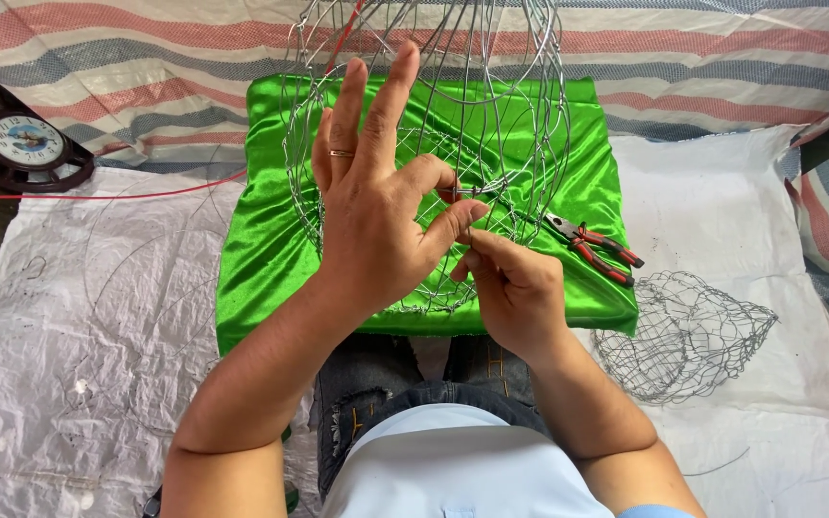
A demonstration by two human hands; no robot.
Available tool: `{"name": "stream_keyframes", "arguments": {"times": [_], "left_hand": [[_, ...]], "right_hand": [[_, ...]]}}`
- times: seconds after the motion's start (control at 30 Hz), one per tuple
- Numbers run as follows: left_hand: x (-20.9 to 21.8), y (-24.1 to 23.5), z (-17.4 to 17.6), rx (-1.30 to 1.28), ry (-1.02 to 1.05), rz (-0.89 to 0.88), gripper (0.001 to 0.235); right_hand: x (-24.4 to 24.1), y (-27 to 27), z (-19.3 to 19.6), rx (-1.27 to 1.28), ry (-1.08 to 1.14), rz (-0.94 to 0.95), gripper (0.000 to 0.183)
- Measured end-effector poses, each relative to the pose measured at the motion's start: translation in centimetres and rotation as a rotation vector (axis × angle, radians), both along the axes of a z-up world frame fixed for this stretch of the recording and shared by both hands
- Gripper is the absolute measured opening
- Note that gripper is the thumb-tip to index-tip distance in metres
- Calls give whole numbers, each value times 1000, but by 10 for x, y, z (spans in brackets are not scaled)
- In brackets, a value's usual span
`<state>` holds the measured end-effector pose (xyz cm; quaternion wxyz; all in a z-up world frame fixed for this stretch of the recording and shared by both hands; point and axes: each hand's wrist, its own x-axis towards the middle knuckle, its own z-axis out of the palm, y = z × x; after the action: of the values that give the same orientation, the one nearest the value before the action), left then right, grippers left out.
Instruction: The person uses pliers to twist and secure wire segments on a wire mesh basket frame. They repeatedly grip, twist, and adjust the wire connections to assemble the basket structure.
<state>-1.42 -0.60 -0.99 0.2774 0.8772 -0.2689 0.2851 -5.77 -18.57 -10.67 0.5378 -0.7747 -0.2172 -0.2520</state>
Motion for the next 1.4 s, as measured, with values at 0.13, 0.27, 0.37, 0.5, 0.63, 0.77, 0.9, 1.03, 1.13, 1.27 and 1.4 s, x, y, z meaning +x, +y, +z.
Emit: {"name": "stream_keyframes", "arguments": {"times": [0.13, 0.27, 0.37, 0.5, 0.63, 0.77, 0.9, 1.03, 1.13, 1.27, 1.4], "left_hand": [[-2, -2, 0, 7, 12, 7, 34], [1, -2, -4, -4, -14, 12, 36], [2, 3, -19, -77, -156, -27, 60], [12, 41, -53, -279, -277, -13, 49], [27, 71, -78, -538, -243, 38, 60], [40, 62, -108, -636, -194, -90, 65], [40, 55, -103, -635, -308, -63, 41], [43, 49, -95, -626, -290, -39, 35], [49, 46, -99, -689, -237, -98, 41], [55, 46, -100, -663, -247, -141, 16], [62, 48, -103, -649, -238, -151, 16]], "right_hand": [[-4, -3, 5, -13, 52, 34, 26], [-5, -4, 6, -10, 58, 25, 28], [-11, -9, 21, 63, 27, -15, 29], [-5, -68, -17, 277, 5, -22, 26], [2, -93, -51, 242, 127, -245, 34], [9, -91, -65, 166, -85, -200, 51], [5, -82, -58, 141, -103, -216, 46], [4, -71, -54, 92, -196, -250, 43], [6, -56, -50, 102, -253, -240, 45], [9, -22, -35, 171, -275, -137, 44], [13, 6, -24, 245, -163, -19, 56]]}}
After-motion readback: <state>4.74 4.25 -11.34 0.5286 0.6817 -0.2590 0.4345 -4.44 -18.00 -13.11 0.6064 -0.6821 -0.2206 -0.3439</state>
